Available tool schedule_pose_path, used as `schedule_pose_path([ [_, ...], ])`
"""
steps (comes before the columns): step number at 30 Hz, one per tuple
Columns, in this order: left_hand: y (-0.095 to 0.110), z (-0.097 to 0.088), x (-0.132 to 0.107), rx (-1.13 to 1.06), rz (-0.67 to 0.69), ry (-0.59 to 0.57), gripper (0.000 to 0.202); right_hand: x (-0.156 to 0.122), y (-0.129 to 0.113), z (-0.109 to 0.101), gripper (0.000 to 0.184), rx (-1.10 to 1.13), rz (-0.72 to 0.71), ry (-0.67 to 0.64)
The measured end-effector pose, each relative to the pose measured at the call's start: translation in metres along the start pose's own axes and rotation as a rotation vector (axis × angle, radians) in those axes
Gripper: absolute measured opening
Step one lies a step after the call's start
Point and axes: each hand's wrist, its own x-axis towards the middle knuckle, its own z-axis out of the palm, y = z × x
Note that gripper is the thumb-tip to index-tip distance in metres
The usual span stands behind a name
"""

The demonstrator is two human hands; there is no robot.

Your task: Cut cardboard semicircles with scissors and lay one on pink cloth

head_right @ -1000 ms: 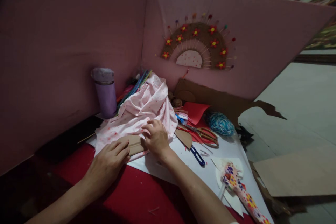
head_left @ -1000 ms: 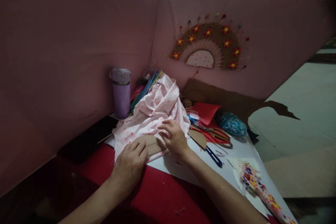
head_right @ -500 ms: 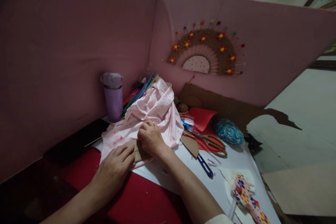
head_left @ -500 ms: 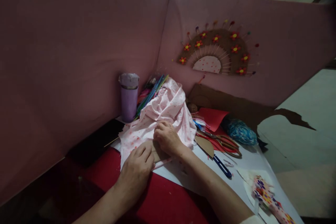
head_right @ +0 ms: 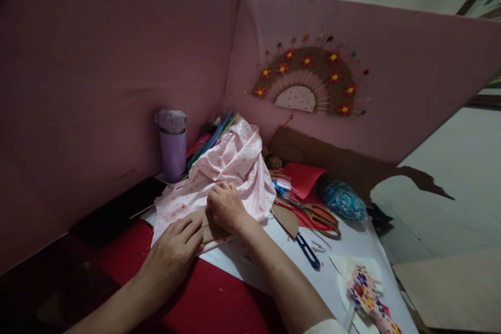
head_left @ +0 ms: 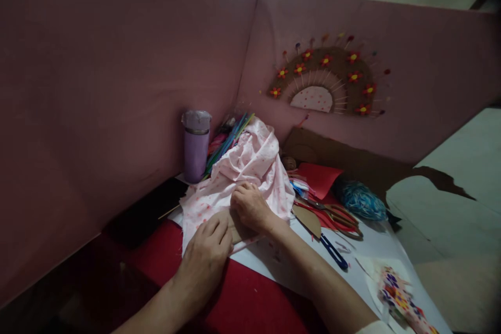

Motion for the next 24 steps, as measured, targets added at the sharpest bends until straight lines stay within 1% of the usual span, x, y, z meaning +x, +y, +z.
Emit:
schedule_pose_path([
  [6, -0.0003, 0.0005, -0.0028, 0.001, 0.002, -0.001, 0.023, -0.0005, 0.0001, -0.0002, 0.007, 0.000, -0.022, -0.003],
  [10, 0.0000, -0.0011, -0.0029, -0.005, -0.005, -0.009, 0.027, 0.0008, -0.0001, 0.0002, 0.009, 0.011, -0.008, -0.003],
  [17, 0.0005, -0.0038, -0.0012, 0.005, -0.002, -0.017, 0.028, 0.0016, -0.0007, -0.0021, 0.010, 0.021, 0.022, -0.005],
  [24, 0.0018, -0.0046, 0.0003, 0.016, 0.007, -0.047, 0.025, 0.0030, 0.0000, 0.0063, 0.011, -0.007, 0.048, -0.014],
])
